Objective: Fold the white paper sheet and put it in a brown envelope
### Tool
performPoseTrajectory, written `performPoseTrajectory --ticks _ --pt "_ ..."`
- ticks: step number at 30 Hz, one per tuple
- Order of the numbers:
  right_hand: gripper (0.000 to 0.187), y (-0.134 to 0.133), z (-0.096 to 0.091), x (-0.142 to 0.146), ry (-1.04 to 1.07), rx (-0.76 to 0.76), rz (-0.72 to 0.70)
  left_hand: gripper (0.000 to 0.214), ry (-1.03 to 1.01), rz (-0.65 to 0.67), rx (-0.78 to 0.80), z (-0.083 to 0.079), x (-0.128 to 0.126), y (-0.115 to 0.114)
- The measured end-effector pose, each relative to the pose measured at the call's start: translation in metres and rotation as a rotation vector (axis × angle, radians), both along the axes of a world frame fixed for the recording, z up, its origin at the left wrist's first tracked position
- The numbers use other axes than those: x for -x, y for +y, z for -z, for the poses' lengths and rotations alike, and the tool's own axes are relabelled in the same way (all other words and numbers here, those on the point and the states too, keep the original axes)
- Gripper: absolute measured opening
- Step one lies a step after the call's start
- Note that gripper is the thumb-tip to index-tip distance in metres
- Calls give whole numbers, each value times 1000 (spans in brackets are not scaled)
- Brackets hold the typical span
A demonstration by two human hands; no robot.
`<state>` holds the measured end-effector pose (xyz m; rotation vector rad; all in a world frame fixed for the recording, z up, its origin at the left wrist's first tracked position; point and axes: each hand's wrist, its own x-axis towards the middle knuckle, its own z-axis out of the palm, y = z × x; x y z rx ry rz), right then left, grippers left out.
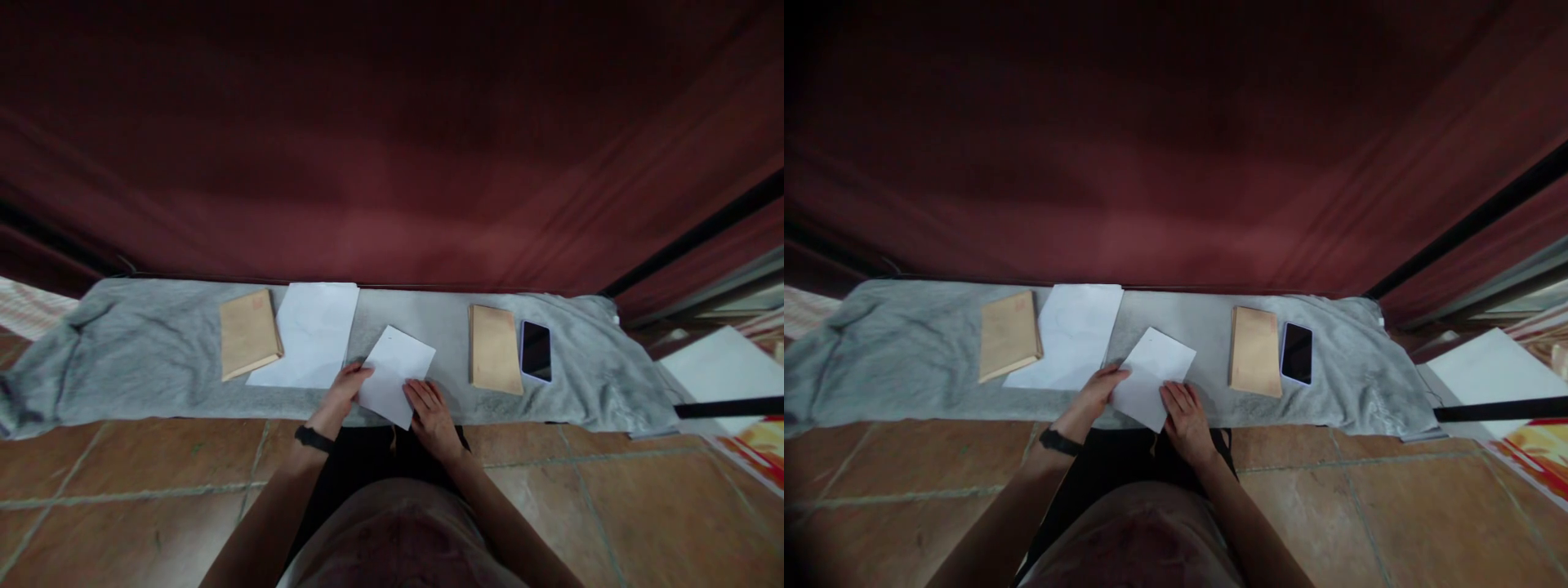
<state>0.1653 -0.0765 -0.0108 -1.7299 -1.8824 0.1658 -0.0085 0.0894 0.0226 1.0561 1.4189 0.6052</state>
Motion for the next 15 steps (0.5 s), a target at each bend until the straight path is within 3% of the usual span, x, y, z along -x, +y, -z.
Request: performPoseTrajectory --ticks 4,8,11,15 --pt "62 7 -3 -6 67 69 77 39 -124 -4 96 3 3 -13" --pt "43 13 -4 -17 108 115 211 39 -194 -23 102 4 11 -18" --pt "29 18 -2 -22 106 97 296 39 -199 -29 1 7 16 -17" --pt "31 25 1 -22 167 67 385 45 -43 69 -201 13 11 -12"
